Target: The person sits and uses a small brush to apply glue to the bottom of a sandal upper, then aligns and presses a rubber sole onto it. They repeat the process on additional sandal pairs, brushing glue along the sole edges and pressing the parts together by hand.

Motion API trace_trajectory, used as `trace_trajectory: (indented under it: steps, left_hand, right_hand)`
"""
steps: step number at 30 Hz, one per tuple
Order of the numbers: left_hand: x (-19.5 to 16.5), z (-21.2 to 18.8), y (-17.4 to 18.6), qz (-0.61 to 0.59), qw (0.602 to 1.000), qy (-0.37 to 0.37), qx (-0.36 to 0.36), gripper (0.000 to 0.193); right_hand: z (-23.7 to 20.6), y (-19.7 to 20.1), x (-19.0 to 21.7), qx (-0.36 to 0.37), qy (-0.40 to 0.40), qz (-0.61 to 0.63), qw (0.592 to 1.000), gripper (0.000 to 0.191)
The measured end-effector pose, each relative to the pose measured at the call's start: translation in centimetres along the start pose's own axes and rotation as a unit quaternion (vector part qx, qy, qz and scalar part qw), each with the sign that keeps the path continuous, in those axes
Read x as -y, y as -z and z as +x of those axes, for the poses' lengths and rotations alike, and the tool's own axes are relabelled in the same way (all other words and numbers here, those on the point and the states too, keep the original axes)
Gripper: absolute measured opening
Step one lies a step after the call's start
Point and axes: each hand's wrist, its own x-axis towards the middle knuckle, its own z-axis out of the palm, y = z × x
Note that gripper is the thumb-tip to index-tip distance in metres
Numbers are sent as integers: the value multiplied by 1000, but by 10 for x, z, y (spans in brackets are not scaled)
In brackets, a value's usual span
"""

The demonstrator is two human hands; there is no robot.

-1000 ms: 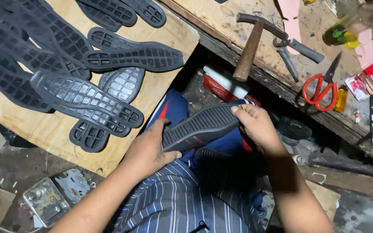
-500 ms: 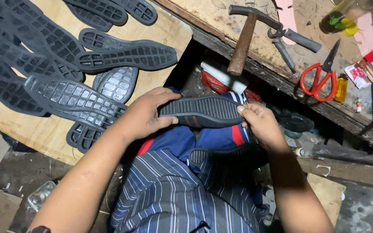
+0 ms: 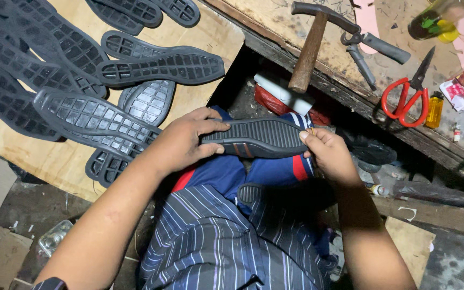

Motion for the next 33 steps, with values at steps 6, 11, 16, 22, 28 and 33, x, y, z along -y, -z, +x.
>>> trace_trajectory:
  steps: [6,11,16,22,28,33]
  left_hand:
    - [-12,-10,-4,46,999,-1,-24,48]
    - [-23,-16,-14,161,985,-38,-45,42]
    - [-27,-14,-15,154,985,-49,-59,42]
    - [-35,-17,-34,230,965,-79,-99,34]
    - [-42,-28,-64,139,982,39,-122,31]
    - [-55,-29,-84,107,969,61,-215,62]
  right_hand:
    - [-4,0,-3,26,8,63,998,15]
    - [-5,0,-6,33,-10,79,996,16]
    - [-2,1,-16,14,22,53,998,17]
    - [-15,-2,-12,6,67,-28,997,24]
    - [-35,-7,-4,10,98,-71,993,32]
    - [-45,-7,-9,-6,94,-115,989,36]
